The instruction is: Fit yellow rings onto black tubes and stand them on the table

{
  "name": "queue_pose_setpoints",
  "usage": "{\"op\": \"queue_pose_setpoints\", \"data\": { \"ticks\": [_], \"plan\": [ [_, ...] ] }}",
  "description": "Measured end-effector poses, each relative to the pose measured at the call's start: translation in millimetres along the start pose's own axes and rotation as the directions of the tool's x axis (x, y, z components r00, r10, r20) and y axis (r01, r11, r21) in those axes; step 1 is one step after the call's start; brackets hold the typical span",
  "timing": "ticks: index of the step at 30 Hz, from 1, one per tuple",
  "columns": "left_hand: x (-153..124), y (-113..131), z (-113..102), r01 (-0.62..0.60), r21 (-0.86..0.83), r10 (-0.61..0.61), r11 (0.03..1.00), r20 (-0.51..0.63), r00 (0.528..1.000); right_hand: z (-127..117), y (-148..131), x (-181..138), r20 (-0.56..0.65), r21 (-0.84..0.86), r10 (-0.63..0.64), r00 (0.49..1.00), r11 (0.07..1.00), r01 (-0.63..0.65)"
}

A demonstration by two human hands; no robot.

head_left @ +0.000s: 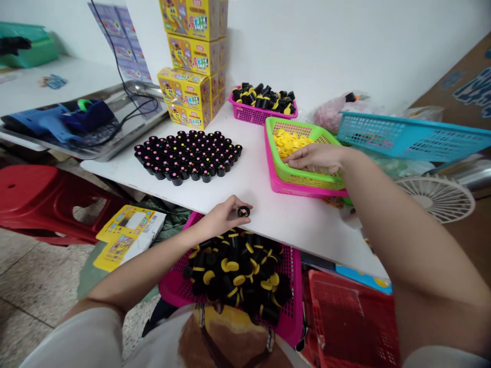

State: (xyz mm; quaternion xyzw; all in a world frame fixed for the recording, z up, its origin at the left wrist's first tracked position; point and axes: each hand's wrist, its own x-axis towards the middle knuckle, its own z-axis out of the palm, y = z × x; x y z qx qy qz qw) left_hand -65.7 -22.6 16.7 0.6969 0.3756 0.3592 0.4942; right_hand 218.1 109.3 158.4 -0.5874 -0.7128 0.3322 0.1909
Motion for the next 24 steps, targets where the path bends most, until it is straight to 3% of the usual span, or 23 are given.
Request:
{"op": "queue_pose_setpoints", "data": {
  "ticks": [4, 7, 8, 10, 12, 13, 14, 16, 18, 20, 24],
  "plan": [
    [-4, 10, 2, -0.029, -0.148, 0.027, 0.989, -0.017, 1.000, -6, -4, -6, 0.186, 0.075, 0.125, 0.975, 0.987, -0.141],
    [-7, 20, 1, -0.040, -0.173, 0.036, 0.984, -0.023, 0.999, -10, -9, -15, 0.173, -0.042, 0.104, 0.979, 0.994, -0.098],
    [-9, 24, 0, -0.043, -0.171, 0.039, 0.984, -0.026, 0.999, -10, -11, -19, 0.121, -0.091, 0.081, 0.989, 0.993, -0.070],
    [-13, 33, 0, -0.059, -0.153, 0.054, 0.987, -0.038, 0.998, -3, -17, -34, -0.104, -0.105, 0.009, 0.995, 0.994, -0.020],
    [-20, 42, 1, -0.095, -0.133, 0.088, 0.987, -0.055, 0.995, 15, -27, -56, -0.386, 0.107, -0.055, 0.921, 0.989, 0.104],
    [-24, 46, 2, -0.123, -0.115, 0.116, 0.986, -0.064, 0.991, 28, -32, -70, -0.475, 0.280, -0.045, 0.879, 0.939, 0.199],
    [-29, 50, 4, -0.162, -0.092, 0.156, 0.982, -0.076, 0.985, 43, -38, -84, -0.504, 0.474, -0.013, 0.864, 0.831, 0.290],
    [-37, 55, 9, -0.273, -0.026, 0.269, 0.962, -0.105, 0.957, 78, -47, -114, -0.343, 0.767, 0.043, 0.938, 0.590, 0.253],
    [-44, 58, 14, -0.380, 0.050, 0.383, 0.924, -0.121, 0.916, 112, -52, -138, -0.124, 0.884, 0.060, 0.991, 0.459, 0.082],
    [-49, 59, 18, -0.441, 0.103, 0.451, 0.891, -0.106, 0.886, 138, -53, -152, 0.004, 0.927, 0.081, 0.997, 0.373, -0.034],
    [-54, 60, 23, -0.440, 0.143, 0.453, 0.887, -0.075, 0.888, 161, -49, -160, 0.095, 0.964, 0.123, 0.988, 0.238, -0.123]
  ]
}}
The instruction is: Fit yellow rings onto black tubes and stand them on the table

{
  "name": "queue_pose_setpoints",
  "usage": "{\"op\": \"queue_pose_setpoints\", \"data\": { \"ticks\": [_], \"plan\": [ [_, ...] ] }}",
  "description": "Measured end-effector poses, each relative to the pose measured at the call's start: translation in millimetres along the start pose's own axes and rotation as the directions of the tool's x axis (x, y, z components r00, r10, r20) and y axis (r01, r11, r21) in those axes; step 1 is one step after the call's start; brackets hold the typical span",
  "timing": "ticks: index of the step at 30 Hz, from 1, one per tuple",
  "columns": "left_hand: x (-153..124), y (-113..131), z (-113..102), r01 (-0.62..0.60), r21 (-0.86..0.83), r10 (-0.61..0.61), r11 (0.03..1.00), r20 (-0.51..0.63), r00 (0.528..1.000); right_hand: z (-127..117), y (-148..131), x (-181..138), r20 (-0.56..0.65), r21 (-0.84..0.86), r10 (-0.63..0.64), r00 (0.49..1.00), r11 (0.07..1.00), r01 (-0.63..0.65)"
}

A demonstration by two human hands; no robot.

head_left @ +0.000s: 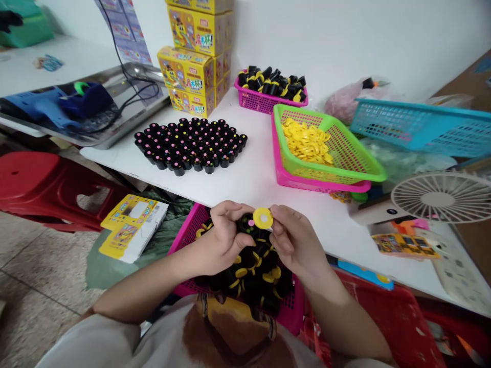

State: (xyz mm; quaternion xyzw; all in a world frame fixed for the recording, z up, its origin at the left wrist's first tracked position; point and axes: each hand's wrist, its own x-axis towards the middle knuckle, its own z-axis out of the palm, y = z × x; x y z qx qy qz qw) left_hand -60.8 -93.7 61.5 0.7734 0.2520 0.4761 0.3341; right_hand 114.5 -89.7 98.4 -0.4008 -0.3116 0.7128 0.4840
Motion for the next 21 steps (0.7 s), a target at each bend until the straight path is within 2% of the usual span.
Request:
{"op": "queue_pose_setpoints", "data": {
  "ticks": [8, 10, 14, 17, 18, 19, 20, 21],
  "plan": [
    [-4, -1, 0, -0.047, 0.032, 0.047, 0.998, 0.000, 0.999, 4, 14, -5, 0.064, 0.081, 0.028, 0.998, 0.996, -0.033],
    [-5, -1, 1, -0.031, 0.024, 0.030, 0.999, 0.017, 0.999, 5, 19, -8, 0.067, 0.050, 0.016, 0.998, 0.999, -0.019],
    [-11, -2, 5, -0.015, 0.002, 0.015, 1.000, 0.020, 1.000, 4, 31, -15, 0.012, -0.043, -0.085, 0.996, 0.995, 0.086],
    [-16, -3, 9, 0.065, -0.074, -0.066, 0.995, -0.006, 0.998, 2, 38, -19, -0.011, -0.194, -0.177, 0.984, 0.966, 0.172],
    [-17, -3, 11, 0.100, -0.136, -0.103, 0.986, -0.021, 0.994, 1, 39, -20, -0.018, -0.279, -0.274, 0.961, 0.925, 0.259],
    [-18, -2, 13, 0.135, -0.214, -0.146, 0.968, -0.036, 0.989, -2, 40, -19, -0.009, -0.381, -0.413, 0.911, 0.843, 0.379],
    [-19, 0, 15, 0.178, -0.300, -0.201, 0.937, -0.047, 0.978, -4, 40, -17, 0.044, -0.484, -0.564, 0.825, 0.710, 0.511],
    [-19, 2, 17, 0.228, -0.394, -0.268, 0.890, -0.047, 0.962, -8, 39, -14, 0.147, -0.562, -0.686, 0.712, 0.535, 0.631]
  ]
}}
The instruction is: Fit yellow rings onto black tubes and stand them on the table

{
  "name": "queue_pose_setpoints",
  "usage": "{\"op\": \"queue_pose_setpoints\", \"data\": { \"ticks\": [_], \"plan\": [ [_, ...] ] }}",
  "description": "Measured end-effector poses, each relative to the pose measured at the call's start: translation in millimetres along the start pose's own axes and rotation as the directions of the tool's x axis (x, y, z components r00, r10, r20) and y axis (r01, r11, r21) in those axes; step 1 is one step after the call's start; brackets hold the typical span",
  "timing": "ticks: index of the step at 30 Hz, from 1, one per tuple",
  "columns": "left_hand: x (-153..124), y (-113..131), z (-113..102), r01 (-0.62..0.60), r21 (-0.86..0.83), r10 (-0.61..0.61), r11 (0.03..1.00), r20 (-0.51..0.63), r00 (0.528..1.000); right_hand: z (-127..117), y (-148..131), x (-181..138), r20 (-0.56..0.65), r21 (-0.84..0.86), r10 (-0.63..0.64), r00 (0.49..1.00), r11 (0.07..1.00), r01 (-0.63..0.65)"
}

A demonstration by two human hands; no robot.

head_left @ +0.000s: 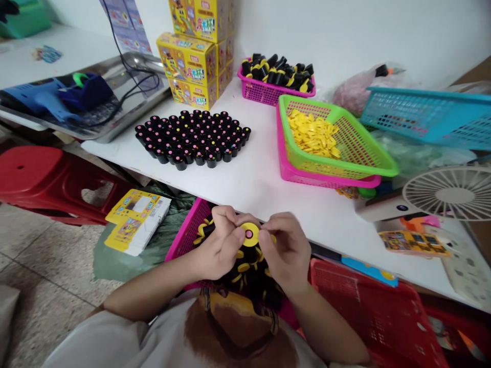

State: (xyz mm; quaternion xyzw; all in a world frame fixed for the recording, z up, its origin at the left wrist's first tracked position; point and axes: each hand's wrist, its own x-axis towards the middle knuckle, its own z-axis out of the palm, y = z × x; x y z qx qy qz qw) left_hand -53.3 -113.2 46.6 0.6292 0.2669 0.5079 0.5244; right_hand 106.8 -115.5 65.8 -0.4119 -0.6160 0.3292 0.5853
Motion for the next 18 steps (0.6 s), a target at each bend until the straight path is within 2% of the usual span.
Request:
{"op": "queue_pose_setpoints", "data": {
  "ticks": [1, 2, 4, 5, 6, 8, 11, 13, 15, 18],
  "plan": [
    [-1, 2, 3, 0.073, -0.105, -0.076, 0.992, -0.019, 0.997, -2, 4, 3, 0.042, -0.085, -0.183, 0.982, 0.979, 0.186],
    [-1, 4, 5, 0.157, -0.213, -0.167, 0.964, -0.025, 0.986, -5, 7, 6, 0.127, -0.119, -0.320, 0.939, 0.935, 0.334],
    [1, 9, 10, 0.325, -0.410, -0.360, 0.852, -0.009, 0.933, -8, 14, 10, 0.299, -0.078, -0.438, 0.848, 0.874, 0.479],
    [2, 12, 12, 0.387, -0.486, -0.443, 0.783, 0.002, 0.897, -8, 16, 11, 0.345, -0.046, -0.451, 0.823, 0.868, 0.495],
    [3, 15, 14, 0.435, -0.542, -0.511, 0.719, 0.012, 0.859, -7, 17, 10, 0.358, -0.030, -0.447, 0.820, 0.872, 0.488],
    [5, 18, 18, 0.489, -0.609, -0.603, 0.625, 0.023, 0.798, -4, 16, 5, 0.327, -0.043, -0.420, 0.846, 0.888, 0.458],
    [5, 17, 22, 0.517, -0.661, -0.643, 0.544, 0.067, 0.763, -2, 13, -3, 0.229, -0.084, -0.416, 0.880, 0.892, 0.444],
    [1, 14, 23, 0.490, -0.682, -0.607, 0.542, 0.085, 0.790, -7, 11, -2, 0.244, -0.027, -0.378, 0.893, 0.918, 0.396],
    [-3, 11, 21, 0.423, -0.680, -0.504, 0.599, 0.090, 0.859, -17, 11, 3, 0.364, 0.099, -0.289, 0.885, 0.957, 0.272],
    [-8, 9, 13, 0.313, -0.517, -0.273, 0.797, 0.155, 0.950, -31, 14, 13, 0.506, 0.280, -0.195, 0.840, 0.958, 0.054]
  ]
}}
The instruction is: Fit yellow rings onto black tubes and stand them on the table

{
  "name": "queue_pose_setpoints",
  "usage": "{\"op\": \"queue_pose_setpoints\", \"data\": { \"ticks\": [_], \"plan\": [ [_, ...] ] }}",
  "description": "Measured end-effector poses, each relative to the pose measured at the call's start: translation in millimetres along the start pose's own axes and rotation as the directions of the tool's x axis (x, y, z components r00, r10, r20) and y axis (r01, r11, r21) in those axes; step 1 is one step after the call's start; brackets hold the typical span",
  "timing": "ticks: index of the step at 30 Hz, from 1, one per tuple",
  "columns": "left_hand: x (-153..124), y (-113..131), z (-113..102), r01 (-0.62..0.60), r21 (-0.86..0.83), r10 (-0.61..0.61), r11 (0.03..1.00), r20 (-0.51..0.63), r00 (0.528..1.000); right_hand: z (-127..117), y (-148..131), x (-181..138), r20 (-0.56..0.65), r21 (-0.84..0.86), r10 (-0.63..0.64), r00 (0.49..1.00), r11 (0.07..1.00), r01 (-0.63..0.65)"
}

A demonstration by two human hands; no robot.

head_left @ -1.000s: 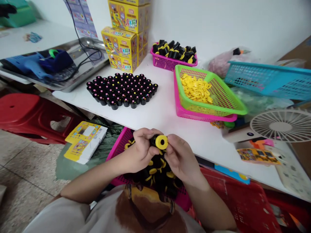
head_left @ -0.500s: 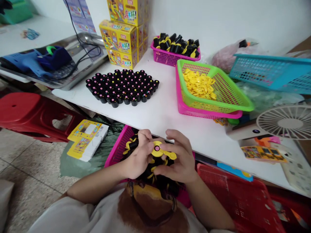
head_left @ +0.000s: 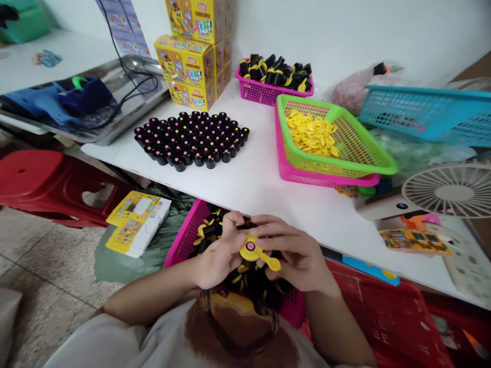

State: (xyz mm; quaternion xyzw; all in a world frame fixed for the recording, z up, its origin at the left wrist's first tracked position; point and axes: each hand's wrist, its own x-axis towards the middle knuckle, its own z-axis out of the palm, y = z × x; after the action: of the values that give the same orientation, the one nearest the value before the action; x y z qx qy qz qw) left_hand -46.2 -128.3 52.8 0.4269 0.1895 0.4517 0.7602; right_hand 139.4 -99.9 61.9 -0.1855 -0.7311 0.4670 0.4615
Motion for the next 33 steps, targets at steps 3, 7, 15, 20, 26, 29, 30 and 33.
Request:
{"op": "queue_pose_setpoints", "data": {
  "ticks": [3, 7, 15, 20, 26, 29, 30, 33],
  "plan": [
    [-2, 11, -8, -0.179, 0.406, 0.091, 0.896, 0.228, 0.969, -2, 4, -4, -0.054, 0.268, 0.123, 0.991, 0.958, -0.104],
    [-1, 27, -16, -0.441, 0.752, 0.148, 0.490, 0.426, 0.892, 13, 11, -16, 0.061, 0.624, 0.538, 0.841, 0.637, -0.453],
    [-14, 19, -24, -0.454, 0.829, 0.134, 0.327, 0.435, 0.890, 35, 21, -30, 0.124, 0.698, 0.658, 0.743, 0.474, -0.536],
    [-24, 25, -39, -0.438, 0.854, 0.044, 0.281, 0.445, 0.895, 36, 33, -29, 0.184, 0.600, 0.654, 0.733, 0.516, -0.611],
    [-24, 54, -62, -0.195, 0.981, -0.218, 0.014, 0.193, 0.957, -21, -12, 9, -0.099, -0.019, 0.368, 0.924, 0.928, -0.372],
    [-4, 70, -72, -0.129, 0.988, -0.260, -0.091, 0.101, 0.960, -77, -38, 51, -0.313, -0.506, 0.080, 0.947, 0.829, -0.237],
    [7, 76, -75, -0.105, 0.986, -0.229, -0.127, 0.074, 0.971, -98, -40, 68, -0.372, -0.650, -0.001, 0.928, 0.714, -0.260],
    [50, 91, -84, 0.072, 0.959, 0.007, -0.273, -0.072, 0.997, -159, -22, 118, -0.358, -0.854, 0.153, 0.921, 0.347, -0.389]
  ]
}}
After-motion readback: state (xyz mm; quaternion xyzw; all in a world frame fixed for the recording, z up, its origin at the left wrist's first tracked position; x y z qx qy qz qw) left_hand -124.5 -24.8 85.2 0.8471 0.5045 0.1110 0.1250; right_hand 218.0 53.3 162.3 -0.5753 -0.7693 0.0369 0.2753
